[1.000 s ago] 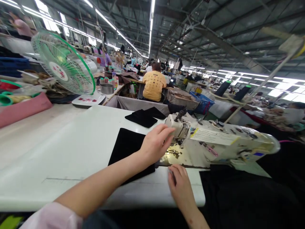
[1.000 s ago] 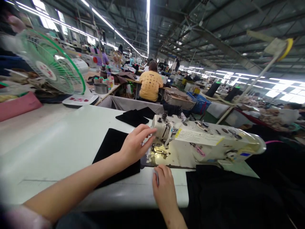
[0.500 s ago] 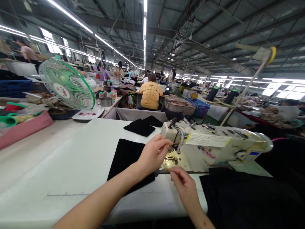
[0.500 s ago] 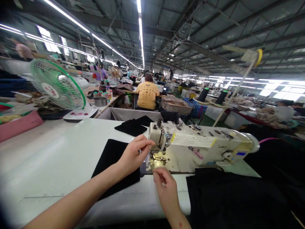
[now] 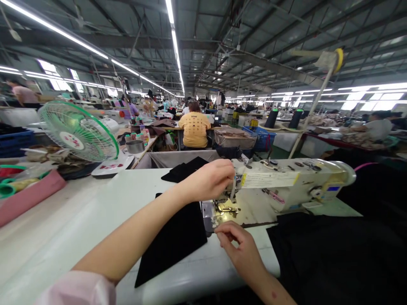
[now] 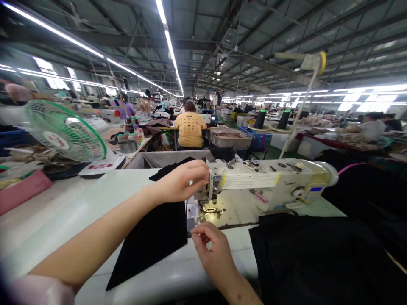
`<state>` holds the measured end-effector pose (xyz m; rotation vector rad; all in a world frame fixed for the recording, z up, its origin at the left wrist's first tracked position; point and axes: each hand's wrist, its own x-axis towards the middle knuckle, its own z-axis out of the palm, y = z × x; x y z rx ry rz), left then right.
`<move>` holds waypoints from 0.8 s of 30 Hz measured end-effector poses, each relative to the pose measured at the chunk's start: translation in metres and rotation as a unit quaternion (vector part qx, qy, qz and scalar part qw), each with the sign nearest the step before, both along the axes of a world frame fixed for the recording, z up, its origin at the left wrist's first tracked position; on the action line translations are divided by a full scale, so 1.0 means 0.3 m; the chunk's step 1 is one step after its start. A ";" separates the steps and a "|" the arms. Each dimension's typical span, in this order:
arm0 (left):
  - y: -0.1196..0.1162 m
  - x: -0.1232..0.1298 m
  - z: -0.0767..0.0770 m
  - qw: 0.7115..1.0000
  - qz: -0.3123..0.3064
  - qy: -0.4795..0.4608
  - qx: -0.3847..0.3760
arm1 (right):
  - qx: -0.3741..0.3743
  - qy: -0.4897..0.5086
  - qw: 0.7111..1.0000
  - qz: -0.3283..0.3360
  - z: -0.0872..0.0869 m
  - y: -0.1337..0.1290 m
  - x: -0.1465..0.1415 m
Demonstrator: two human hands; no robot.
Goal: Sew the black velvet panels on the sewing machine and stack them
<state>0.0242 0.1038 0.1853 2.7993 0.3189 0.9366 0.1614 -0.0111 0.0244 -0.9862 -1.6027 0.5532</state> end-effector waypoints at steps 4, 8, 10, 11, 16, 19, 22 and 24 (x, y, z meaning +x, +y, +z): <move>-0.051 -0.036 -0.025 0.972 0.018 0.162 0.167 | -0.006 -0.016 1.000 -0.003 -0.015 -0.003 0.017; -0.080 -0.053 -0.127 0.987 0.152 0.046 0.000 | -0.023 -0.025 0.999 0.000 -0.030 -0.003 0.031; -0.077 -0.030 -0.163 0.973 0.184 -0.065 -0.125 | -0.030 -0.027 0.999 0.001 -0.034 -0.004 0.035; -0.072 -0.014 -0.171 0.960 0.191 -0.105 -0.178 | -0.032 -0.028 0.999 0.003 -0.034 -0.005 0.035; -0.023 0.052 -0.145 0.939 0.261 -0.150 -0.165 | -0.046 -0.050 0.997 0.026 -0.028 -0.019 0.041; -0.014 0.062 -0.127 0.940 0.268 -0.173 -0.120 | -0.051 -0.069 0.996 0.034 -0.028 -0.028 0.044; -0.030 0.069 -0.127 0.935 0.273 -0.191 -0.121 | -0.045 -0.078 0.995 0.037 -0.032 -0.032 0.044; -0.039 0.077 -0.131 0.931 0.280 -0.198 -0.125 | -0.042 -0.080 0.995 0.040 -0.036 -0.033 0.045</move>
